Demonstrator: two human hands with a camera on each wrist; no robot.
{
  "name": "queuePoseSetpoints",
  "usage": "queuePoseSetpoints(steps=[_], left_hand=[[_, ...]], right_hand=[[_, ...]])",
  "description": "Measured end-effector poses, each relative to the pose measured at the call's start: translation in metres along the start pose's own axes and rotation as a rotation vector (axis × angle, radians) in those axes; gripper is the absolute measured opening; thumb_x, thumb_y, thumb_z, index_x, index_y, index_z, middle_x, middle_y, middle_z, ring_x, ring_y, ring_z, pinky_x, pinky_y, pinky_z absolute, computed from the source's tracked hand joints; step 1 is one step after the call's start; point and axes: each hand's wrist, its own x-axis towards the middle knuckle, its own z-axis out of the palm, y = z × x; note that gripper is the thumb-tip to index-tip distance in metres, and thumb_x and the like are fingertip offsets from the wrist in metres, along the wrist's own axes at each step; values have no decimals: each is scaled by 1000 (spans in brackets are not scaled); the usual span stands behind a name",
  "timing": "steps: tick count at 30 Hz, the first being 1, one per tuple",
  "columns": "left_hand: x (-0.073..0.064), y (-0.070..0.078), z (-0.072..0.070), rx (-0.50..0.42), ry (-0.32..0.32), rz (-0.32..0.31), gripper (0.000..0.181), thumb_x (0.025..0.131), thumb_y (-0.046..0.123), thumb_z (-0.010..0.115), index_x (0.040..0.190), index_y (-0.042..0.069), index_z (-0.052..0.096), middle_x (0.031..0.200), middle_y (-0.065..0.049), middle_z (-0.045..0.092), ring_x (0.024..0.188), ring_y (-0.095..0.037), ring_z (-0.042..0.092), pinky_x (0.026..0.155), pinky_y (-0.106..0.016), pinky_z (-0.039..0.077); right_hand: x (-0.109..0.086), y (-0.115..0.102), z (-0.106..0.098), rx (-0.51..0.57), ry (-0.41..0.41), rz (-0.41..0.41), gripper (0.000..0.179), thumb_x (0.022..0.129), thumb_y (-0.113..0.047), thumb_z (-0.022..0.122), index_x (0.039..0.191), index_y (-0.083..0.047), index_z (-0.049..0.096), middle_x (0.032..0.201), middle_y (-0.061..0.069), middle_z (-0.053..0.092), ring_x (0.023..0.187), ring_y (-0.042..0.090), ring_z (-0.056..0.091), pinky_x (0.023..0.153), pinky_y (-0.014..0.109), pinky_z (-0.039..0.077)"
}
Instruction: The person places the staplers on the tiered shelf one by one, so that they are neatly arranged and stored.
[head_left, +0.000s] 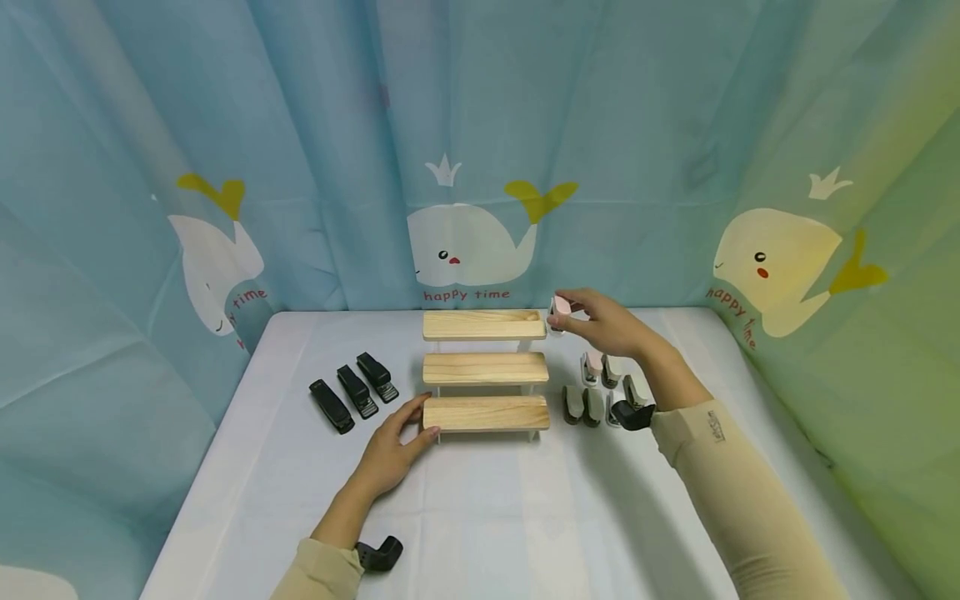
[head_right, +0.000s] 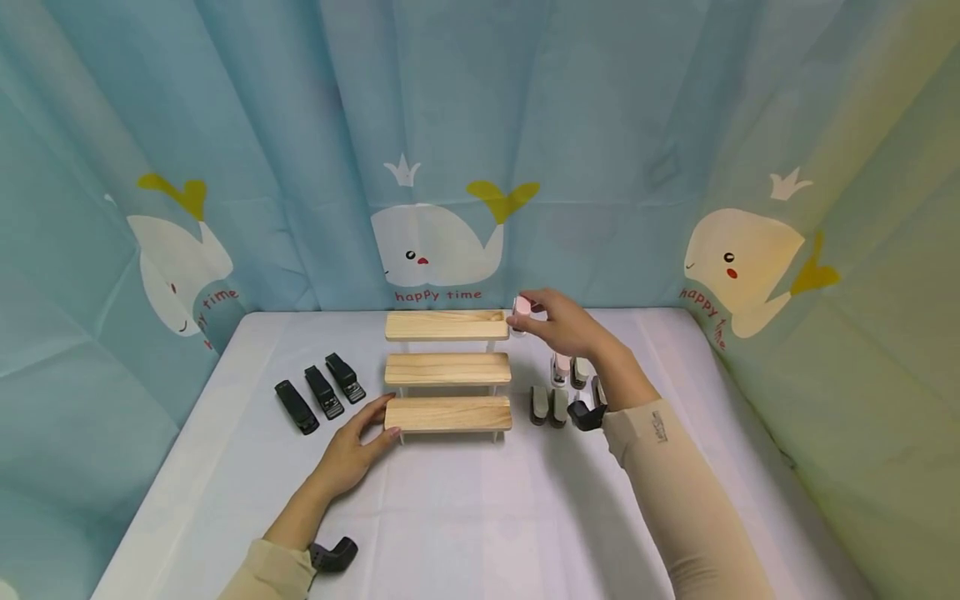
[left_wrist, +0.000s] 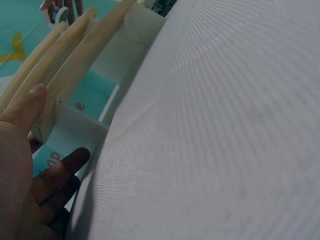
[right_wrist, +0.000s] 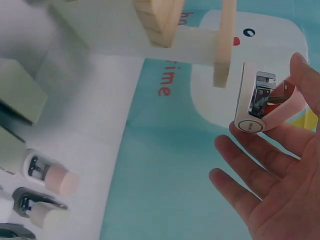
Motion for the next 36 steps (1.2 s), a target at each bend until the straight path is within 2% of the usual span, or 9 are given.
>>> queuePoseSetpoints(steps=[6, 19, 36], left_hand=[[-1, 2, 0, -4, -3, -5, 65, 93, 58, 70, 152, 44, 47, 135, 4, 69, 145, -29, 49, 122, -62, 29], [1, 0, 0, -3, -2, 13, 69, 94, 56, 71, 155, 35, 47, 134, 3, 70, 144, -28, 50, 122, -61, 31], [0, -1, 1, 5, 0, -1, 64, 94, 58, 69, 152, 44, 46, 135, 4, 70, 145, -29, 49, 122, -63, 29]], right_hand=[[4, -6, -1, -14, -9, 27, 75, 105, -50, 57, 162, -8, 34, 161, 20, 39, 146, 42, 40, 119, 65, 33], [10, -20, 1, -15, -8, -3, 76, 102, -53, 60, 161, -9, 37, 160, 17, 42, 145, 38, 43, 118, 62, 35], [23, -42, 11, -22, -34, -36, 74, 103, -49, 61, 161, -10, 37, 158, 16, 44, 144, 36, 44, 120, 59, 35]])
